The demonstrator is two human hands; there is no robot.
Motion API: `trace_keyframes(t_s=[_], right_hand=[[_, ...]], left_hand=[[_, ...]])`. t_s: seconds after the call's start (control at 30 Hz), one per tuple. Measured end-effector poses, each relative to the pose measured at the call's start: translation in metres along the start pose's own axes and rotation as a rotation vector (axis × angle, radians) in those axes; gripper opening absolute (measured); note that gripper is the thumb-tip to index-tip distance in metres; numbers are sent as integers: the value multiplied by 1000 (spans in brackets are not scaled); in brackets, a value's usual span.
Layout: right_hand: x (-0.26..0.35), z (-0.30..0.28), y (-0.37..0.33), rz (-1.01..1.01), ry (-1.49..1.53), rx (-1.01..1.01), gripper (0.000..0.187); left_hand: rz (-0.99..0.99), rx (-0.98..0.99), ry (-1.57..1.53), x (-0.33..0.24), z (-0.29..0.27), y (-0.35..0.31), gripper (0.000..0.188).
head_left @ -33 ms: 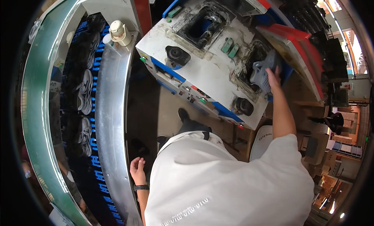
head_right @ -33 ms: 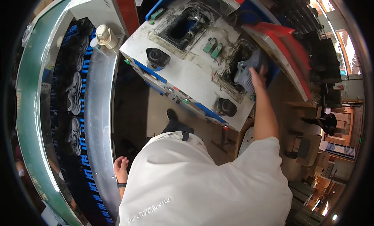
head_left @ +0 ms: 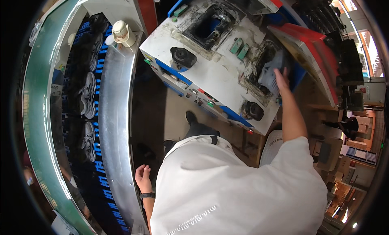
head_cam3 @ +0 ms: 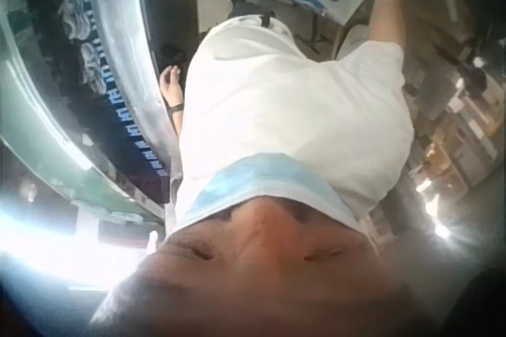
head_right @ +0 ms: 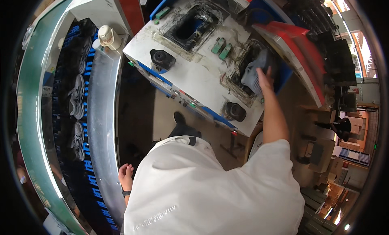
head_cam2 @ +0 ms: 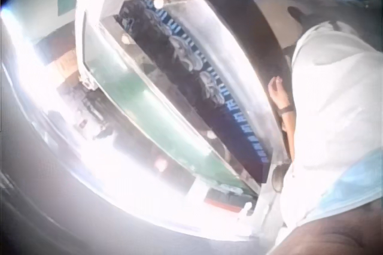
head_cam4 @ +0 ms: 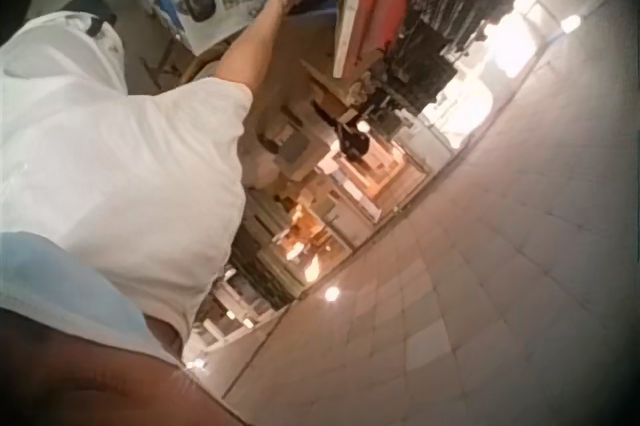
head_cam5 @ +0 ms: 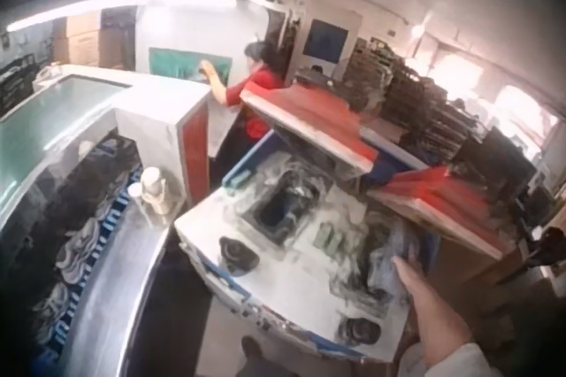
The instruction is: The person repeatedly picks up gray sneakers from a conveyor belt and places them onto a nearby workbench. The action is continuous and repetitive, involving handling the shoes one at a time.
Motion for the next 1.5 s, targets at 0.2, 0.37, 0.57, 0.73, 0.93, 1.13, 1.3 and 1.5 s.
trace_keyframes(t_s=[0.2,0.37,0.57,0.73,0.93,1.13,1.3,1.5], right_hand=[[41,32,-49,-30,-343,18,99],[27,-8,-88,-712,-98,-248,59],[-112,44,-321,-653,-344,1013,21],[-273,116,-298,-280,-285,815,31],[-244,101,-278,-215,-218,543,32],[57,-93,-301,-988,354,-242,29],[110,-114,-173,-936,-47,-469,41],[59,-18,-145,-670,-475,-368,64]], left_hand=[[-80,-137,13,27,3,-8,32],[-12,-46,152,52,30,12,40],[33,7,547,119,-29,50,38],[172,109,614,118,-69,115,38],[42,82,370,58,-29,110,41],[96,169,405,79,-33,100,47],[21,299,389,126,-21,101,37],[-83,86,397,131,-59,88,30]])
Point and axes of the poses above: each hand's wrist, its own y-axis towards the middle knuckle, its own z-axis out of the palm, x = y × z, the point moved 9 cm from there along y, towards the middle knuckle, and after that the axes turned 8 degrees about -x, right-handed, at the moved point
